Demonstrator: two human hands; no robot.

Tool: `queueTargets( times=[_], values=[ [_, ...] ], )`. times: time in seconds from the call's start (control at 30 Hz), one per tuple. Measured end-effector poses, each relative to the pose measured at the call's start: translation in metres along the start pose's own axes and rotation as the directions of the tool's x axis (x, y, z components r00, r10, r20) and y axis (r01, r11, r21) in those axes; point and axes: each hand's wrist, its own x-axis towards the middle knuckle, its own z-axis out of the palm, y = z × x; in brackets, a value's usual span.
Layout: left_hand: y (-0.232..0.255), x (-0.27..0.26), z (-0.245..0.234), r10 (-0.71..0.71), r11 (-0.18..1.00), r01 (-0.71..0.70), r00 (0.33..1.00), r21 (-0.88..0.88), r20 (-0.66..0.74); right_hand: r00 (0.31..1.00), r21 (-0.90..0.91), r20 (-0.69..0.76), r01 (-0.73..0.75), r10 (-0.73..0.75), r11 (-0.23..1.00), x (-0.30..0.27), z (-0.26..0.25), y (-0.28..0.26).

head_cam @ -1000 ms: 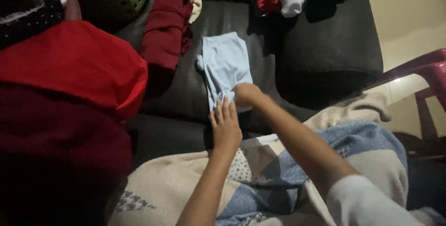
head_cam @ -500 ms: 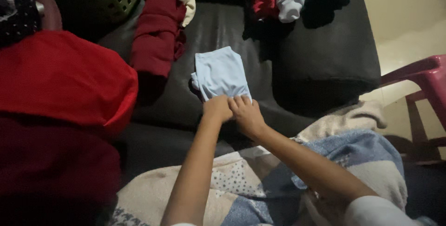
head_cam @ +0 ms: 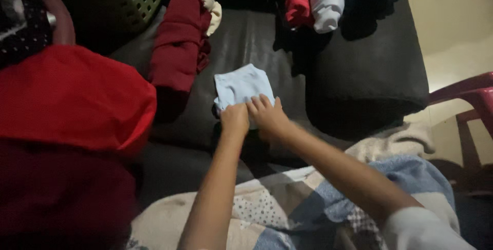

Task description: The person folds a white shirt, a red shirt, a blue tank top, a black patterned top, and a grey shirt, then places them into stacks.

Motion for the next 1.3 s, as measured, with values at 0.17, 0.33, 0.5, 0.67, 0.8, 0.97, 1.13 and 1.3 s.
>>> queueTargets(
  times=[0.17, 0.33, 0.5, 0.67, 0.8, 0.97, 1.13, 1.3],
  values=[
    [0.003, 0.022, -0.010, 0.018, 0.998, -0.022, 0.997, 0.060, 0.072, 0.983, 0.221, -0.150, -0.073, 0.108, 0.973, -0.001, -0.004, 0.000],
    [0.035, -0.042, -0.020, 0.082, 0.952, 0.058, 0.899, 0.301, -0.430, 0.964, 0.365, 0.265, -0.131, 0.032, 0.922, 0.069, -0.004, 0.034],
    [0.034, -0.024, -0.022, -0.032, 0.978, 0.107, 0.926, 0.181, -0.376, 0.843, 0.360, 0.535, -0.170, -0.053, 0.917, 0.111, 0.001, 0.042],
    [0.011, 0.039, -0.023, -0.110, 0.993, 0.109, 0.994, -0.050, -0.014, 0.990, 0.136, 0.138, -0.023, 0.004, 0.990, 0.054, -0.017, 0.028],
    [0.010, 0.071, -0.036, -0.192, 0.977, 0.199, 0.977, -0.071, 0.088, 0.999, -0.125, -0.028, 0.025, -0.029, 0.992, 0.052, -0.019, 0.034],
    [0.023, 0.048, -0.019, -0.148, 0.986, 0.167, 0.920, 0.022, -0.363, 0.961, 0.306, 0.221, -0.228, 0.164, 0.924, 0.096, -0.012, 0.043],
    [0.021, 0.008, 0.003, 0.110, 0.945, 0.075, 0.844, 0.318, -0.525, 0.942, 0.280, 0.324, -0.185, 0.088, 0.942, 0.140, 0.001, 0.073],
    [0.005, 0.058, 0.012, 0.023, 0.986, 0.049, 0.907, 0.160, -0.421, 0.979, 0.525, 0.153, -0.195, 0.133, 0.828, 0.146, 0.055, 0.090]
  ],
)
